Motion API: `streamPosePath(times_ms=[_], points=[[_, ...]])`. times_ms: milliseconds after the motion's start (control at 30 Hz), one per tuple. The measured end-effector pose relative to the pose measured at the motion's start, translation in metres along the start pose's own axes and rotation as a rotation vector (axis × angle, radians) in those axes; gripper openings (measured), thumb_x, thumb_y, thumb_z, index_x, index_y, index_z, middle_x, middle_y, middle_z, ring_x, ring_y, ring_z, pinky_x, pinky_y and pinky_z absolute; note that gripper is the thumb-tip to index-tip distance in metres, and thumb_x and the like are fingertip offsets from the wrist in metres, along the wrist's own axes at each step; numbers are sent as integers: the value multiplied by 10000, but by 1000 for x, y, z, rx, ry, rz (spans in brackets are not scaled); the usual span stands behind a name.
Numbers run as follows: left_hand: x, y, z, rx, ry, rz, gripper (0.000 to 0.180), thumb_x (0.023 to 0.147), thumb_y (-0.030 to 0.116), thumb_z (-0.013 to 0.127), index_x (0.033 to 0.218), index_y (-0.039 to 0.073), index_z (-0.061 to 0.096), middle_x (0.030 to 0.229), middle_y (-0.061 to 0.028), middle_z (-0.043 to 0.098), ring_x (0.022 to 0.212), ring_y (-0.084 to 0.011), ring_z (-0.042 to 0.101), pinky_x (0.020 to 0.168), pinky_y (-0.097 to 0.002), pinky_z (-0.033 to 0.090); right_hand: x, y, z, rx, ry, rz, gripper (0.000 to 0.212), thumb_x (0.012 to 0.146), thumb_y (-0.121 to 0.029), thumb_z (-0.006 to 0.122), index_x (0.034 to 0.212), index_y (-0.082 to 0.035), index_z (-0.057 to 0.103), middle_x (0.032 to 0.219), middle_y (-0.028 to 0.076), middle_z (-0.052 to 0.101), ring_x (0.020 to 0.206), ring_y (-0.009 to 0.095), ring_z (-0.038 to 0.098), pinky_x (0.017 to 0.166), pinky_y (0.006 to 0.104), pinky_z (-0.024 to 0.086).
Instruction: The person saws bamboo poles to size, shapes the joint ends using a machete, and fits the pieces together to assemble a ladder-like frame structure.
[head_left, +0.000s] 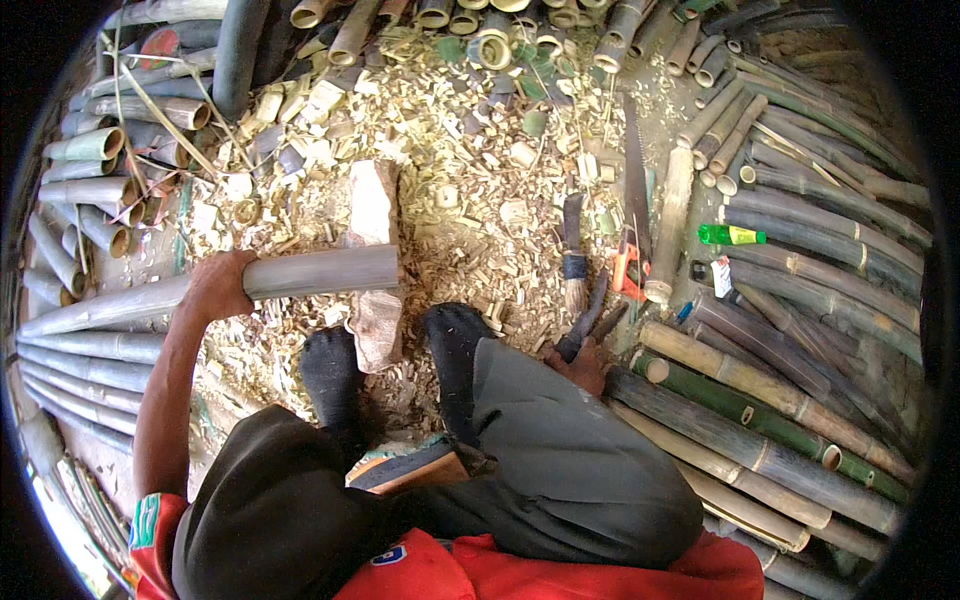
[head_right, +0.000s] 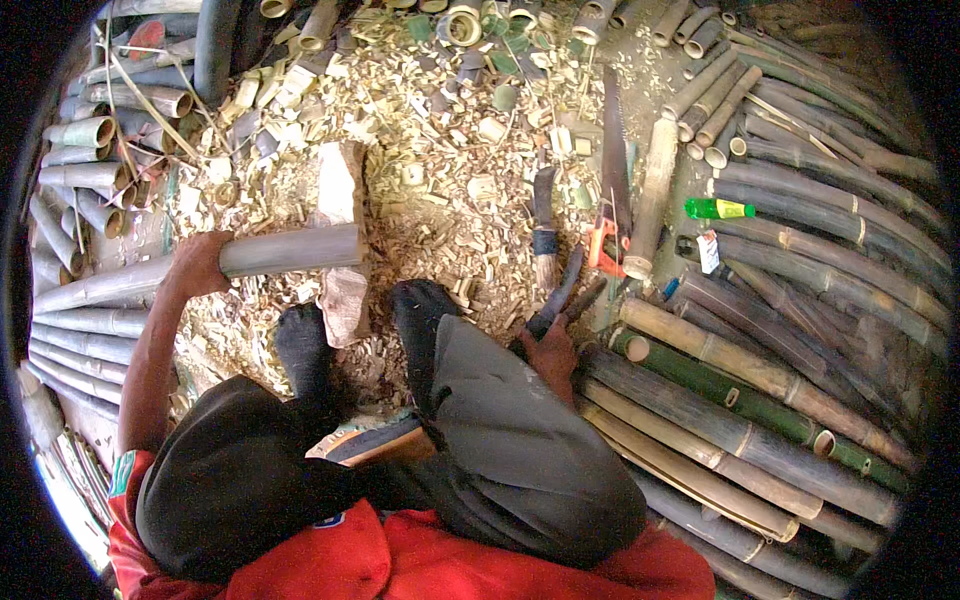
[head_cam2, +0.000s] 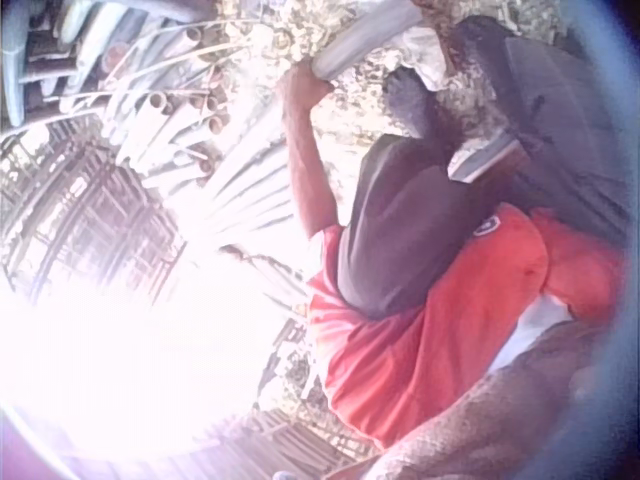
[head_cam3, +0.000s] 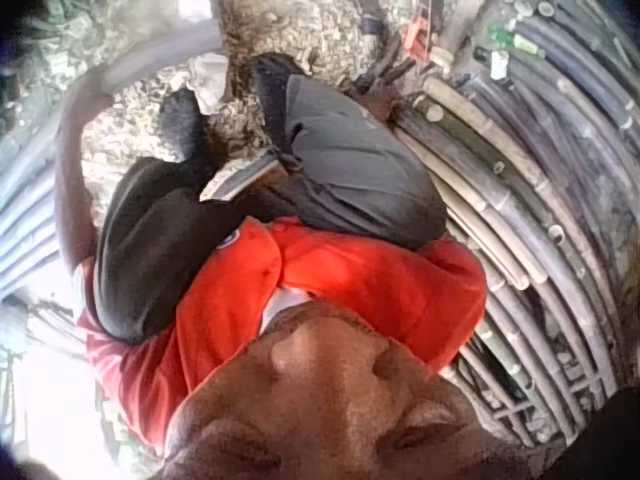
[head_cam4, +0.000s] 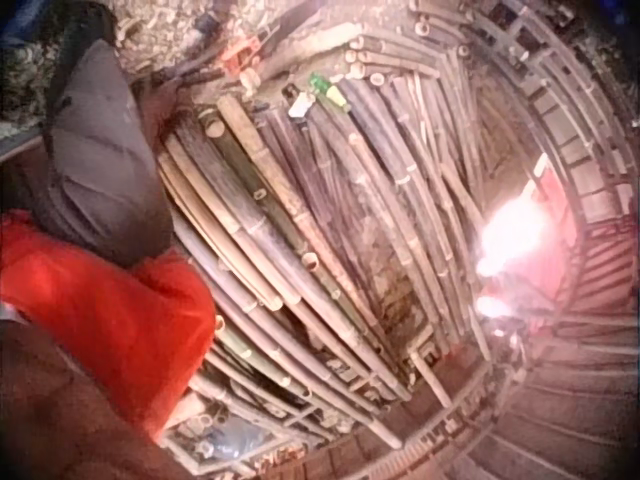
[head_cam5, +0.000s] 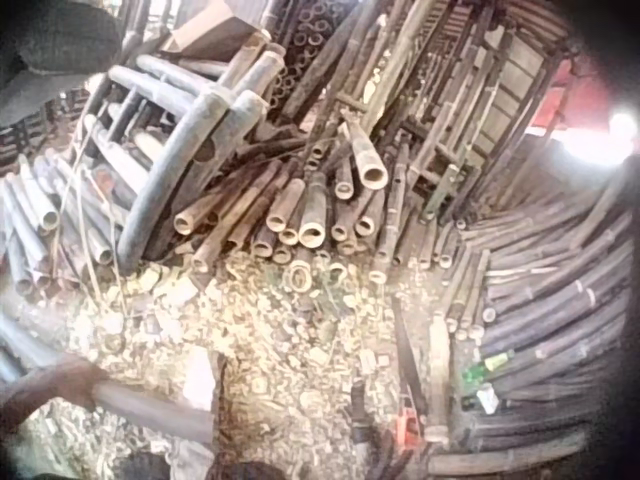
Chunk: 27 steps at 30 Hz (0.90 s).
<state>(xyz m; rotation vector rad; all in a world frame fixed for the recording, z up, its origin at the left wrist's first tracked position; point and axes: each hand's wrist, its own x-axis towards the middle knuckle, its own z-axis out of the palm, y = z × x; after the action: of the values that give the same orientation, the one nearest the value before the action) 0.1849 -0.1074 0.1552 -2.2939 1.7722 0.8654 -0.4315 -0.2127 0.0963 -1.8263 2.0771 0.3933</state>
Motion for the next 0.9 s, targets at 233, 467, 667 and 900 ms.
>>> streamPosePath(times_ms=[233, 467, 667, 900], points=[[12, -3, -3, 74, -34, 51, 492, 540, 189, 837, 1009, 90, 730, 927, -188, 739, 930, -397, 716, 828, -505, 568, -4, 12, -13, 379, -25, 89, 779, 874, -478, 726, 1380, 54, 466, 1109, 241, 636, 963, 407, 630, 853, 487, 530], [-2, -16, 8, 6, 15, 60, 380, 566, 212, 826, 914, 106, 717, 810, -135, 726, 811, -341, 724, 717, -473, 564, -25, -39, -62, 1347, 57, 46, 514, 938, -318, 698, 1293, 5, 516, 887, 99, 645, 708, 260, 623, 702, 383, 542], [2, -16, 8, 12, -5, 34, 414, 543, 197, 820, 930, 96, 712, 834, -137, 726, 814, -342, 720, 722, -463, 570, -35, -186, -105, 448, -314, -689, 458, 999, -215, 645, 1376, -4, 492, 949, 164, 694, 790, 300, 716, 687, 410, 565], [-2, -19, 10, -1, -14, 17, 419, 550, 197, 822, 946, 102, 723, 835, -130, 735, 809, -335, 725, 731, -453, 581, -53, -258, -111, 195, 96, -1295, 548, 965, -207, 702, 1388, 48, 464, 976, 285, 696, 847, 410, 735, 680, 451, 604]])
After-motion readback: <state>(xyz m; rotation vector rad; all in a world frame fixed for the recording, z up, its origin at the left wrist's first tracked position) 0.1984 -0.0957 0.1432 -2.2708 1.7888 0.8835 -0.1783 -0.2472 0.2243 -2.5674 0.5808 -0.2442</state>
